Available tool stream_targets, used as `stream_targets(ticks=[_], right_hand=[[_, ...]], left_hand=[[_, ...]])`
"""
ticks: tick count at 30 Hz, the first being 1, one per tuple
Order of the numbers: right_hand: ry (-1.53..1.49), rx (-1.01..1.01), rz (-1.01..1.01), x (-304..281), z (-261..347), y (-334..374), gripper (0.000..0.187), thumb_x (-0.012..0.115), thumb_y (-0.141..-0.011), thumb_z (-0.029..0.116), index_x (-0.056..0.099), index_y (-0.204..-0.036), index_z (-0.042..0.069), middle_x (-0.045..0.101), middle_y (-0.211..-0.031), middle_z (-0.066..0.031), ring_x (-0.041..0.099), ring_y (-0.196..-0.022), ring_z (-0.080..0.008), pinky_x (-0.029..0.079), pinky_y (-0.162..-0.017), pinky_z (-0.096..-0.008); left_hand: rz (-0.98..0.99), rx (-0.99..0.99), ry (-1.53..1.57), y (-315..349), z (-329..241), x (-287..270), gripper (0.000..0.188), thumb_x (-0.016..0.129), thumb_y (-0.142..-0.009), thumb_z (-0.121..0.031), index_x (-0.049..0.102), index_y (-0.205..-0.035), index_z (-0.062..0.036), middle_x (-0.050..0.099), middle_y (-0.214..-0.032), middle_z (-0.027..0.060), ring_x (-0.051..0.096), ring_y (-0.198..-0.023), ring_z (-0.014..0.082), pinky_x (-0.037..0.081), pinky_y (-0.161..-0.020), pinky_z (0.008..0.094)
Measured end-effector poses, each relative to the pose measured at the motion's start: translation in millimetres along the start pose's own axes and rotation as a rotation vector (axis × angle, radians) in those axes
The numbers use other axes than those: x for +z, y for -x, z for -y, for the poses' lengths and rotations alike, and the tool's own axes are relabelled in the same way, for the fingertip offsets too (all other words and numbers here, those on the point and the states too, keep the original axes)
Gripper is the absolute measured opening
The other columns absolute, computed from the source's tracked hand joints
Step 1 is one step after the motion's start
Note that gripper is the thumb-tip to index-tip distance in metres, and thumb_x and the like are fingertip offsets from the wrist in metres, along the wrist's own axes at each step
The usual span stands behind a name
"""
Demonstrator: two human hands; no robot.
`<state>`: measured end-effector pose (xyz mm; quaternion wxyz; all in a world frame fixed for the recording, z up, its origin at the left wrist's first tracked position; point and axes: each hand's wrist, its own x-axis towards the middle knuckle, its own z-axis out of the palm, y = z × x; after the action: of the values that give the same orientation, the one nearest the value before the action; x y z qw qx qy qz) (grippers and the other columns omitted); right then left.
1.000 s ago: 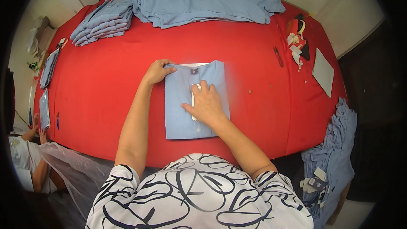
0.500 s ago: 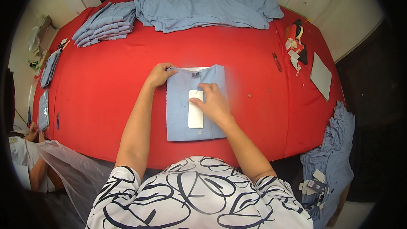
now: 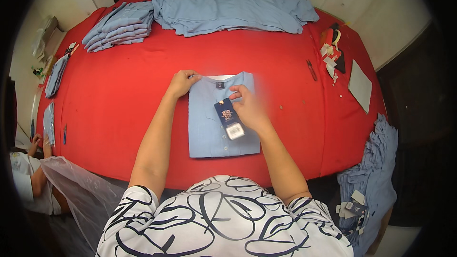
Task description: The person folds several blue shirts on a red table using a cardboard guide, placing each folded shirt into a stack and starting on a new one.
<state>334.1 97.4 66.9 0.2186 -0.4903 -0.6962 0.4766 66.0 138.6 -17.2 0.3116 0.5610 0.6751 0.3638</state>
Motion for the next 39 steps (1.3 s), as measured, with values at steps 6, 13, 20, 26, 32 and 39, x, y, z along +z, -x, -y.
stream_targets(ticks=[6,13,20,26,32,39], right_hand=[[0.294,-0.012,-0.048,10,-24,-3,0.028,0.06,-0.087,0.003,0.063,-0.115,0.002,0.063,-0.101,-0.0107,0.064,-0.08,-0.019,0.054,-0.073,-0.032],[0.23,-0.034,-0.335,-27,-83,-73,0.024,0.063,-0.09,0.008,0.058,-0.114,0.006,0.06,-0.094,-0.0076,0.061,-0.082,-0.0176,0.051,-0.071,-0.0316],[-0.205,0.188,0.023,-45,-68,-50,0.037,0.062,-0.091,0.007,0.056,-0.128,0.008,0.059,-0.099,-0.0061,0.061,-0.09,-0.0142,0.054,-0.074,-0.031],[0.033,0.018,-0.199,-41,-88,-60,0.035,0.063,-0.091,0.008,0.063,-0.126,0.007,0.062,-0.103,-0.0091,0.062,-0.094,-0.0192,0.052,-0.08,-0.0318],[0.315,-0.31,-0.393,-1,-45,-85,0.02,0.066,-0.086,0.012,0.071,-0.104,0.005,0.062,-0.099,-0.0119,0.063,-0.091,-0.0267,0.05,-0.082,-0.0362],[0.265,-0.163,-0.296,12,-55,-100,0.016,0.063,-0.089,0.018,0.066,-0.088,0.003,0.065,-0.093,-0.0117,0.062,-0.086,-0.0294,0.049,-0.076,-0.0386]], left_hand=[[0.005,-0.007,-0.01,2,-1,-2,0.029,0.068,-0.088,-0.028,0.073,-0.101,-0.0017,0.072,-0.087,0.0142,0.068,-0.078,0.0204,0.053,-0.073,0.0337],[0.064,-0.19,0.456,-6,6,-12,0.056,0.062,-0.093,-0.042,0.057,-0.127,0.0032,0.07,-0.096,0.0181,0.069,-0.084,0.0253,0.055,-0.076,0.0347],[0.31,-0.416,0.339,59,-12,-44,0.06,0.062,-0.095,-0.034,0.041,-0.135,0.0058,0.065,-0.106,0.0219,0.07,-0.087,0.0234,0.059,-0.075,0.0339],[0.19,-0.29,0.641,85,-22,-13,0.07,0.063,-0.094,-0.021,0.025,-0.151,-0.005,0.064,-0.109,0.0209,0.065,-0.106,0.028,0.054,-0.091,0.0422],[-0.267,0.186,-0.096,70,-31,9,0.047,0.061,-0.09,-0.009,0.052,-0.135,-0.0071,0.063,-0.109,0.0158,0.062,-0.102,0.0318,0.05,-0.093,0.0439],[-0.186,0.335,-0.184,35,-57,91,0.025,0.066,-0.085,-0.009,0.067,-0.108,-0.0003,0.061,-0.1,0.0157,0.061,-0.093,0.0329,0.049,-0.083,0.0418]])
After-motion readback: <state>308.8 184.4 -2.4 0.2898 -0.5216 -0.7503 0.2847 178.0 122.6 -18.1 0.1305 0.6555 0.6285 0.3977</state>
